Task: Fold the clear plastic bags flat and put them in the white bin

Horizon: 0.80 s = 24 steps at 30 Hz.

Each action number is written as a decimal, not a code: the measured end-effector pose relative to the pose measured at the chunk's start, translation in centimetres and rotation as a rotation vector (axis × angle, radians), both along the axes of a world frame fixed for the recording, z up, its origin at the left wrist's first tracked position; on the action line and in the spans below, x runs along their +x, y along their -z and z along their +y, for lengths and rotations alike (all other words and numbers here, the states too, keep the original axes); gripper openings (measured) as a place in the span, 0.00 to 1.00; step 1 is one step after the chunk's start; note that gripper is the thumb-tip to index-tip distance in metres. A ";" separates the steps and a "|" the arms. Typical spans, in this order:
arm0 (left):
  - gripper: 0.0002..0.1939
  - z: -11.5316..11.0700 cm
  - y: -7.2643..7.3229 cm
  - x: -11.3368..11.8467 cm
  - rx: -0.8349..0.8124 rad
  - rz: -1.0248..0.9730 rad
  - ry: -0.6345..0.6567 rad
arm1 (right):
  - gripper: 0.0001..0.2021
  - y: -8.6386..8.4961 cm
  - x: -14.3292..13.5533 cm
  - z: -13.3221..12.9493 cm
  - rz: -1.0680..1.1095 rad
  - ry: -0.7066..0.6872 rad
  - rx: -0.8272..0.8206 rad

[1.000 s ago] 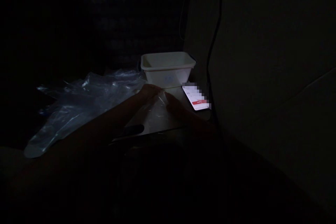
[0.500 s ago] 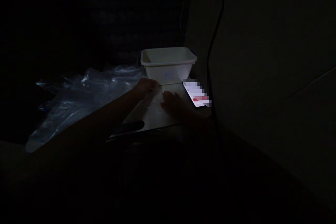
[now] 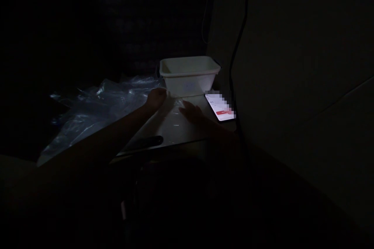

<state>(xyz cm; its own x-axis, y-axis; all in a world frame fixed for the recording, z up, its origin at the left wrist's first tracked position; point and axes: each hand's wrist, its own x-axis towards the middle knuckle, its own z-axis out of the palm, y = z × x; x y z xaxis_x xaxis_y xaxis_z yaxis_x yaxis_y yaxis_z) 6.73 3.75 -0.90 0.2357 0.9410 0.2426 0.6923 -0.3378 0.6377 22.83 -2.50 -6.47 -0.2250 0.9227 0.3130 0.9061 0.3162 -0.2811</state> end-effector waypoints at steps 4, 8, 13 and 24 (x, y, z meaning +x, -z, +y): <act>0.21 -2.1 0.0 -1.0 0.234 0.326 0.156 | 0.20 -0.4 2.6 1.2 0.085 0.074 0.085; 0.26 -5.6 1.7 -0.6 0.259 0.556 0.417 | 0.18 0.0 4.7 0.6 0.017 0.124 0.119; 0.30 -9.3 3.5 0.1 0.239 0.686 0.604 | 0.18 -0.3 4.2 -0.2 -0.333 -0.016 -0.005; 0.30 -11.1 3.4 0.0 0.176 0.761 0.626 | 0.17 -3.1 2.6 -0.7 -0.402 0.130 -0.038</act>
<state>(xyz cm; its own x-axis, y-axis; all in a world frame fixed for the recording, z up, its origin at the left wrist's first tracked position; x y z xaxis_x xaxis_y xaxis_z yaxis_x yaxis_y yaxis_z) 6.72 -7.31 -4.31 0.8271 0.5593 -0.0552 0.5604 -0.8282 0.0043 25.41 -3.19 -3.39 -0.2031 0.9607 0.1893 0.9776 0.1882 0.0939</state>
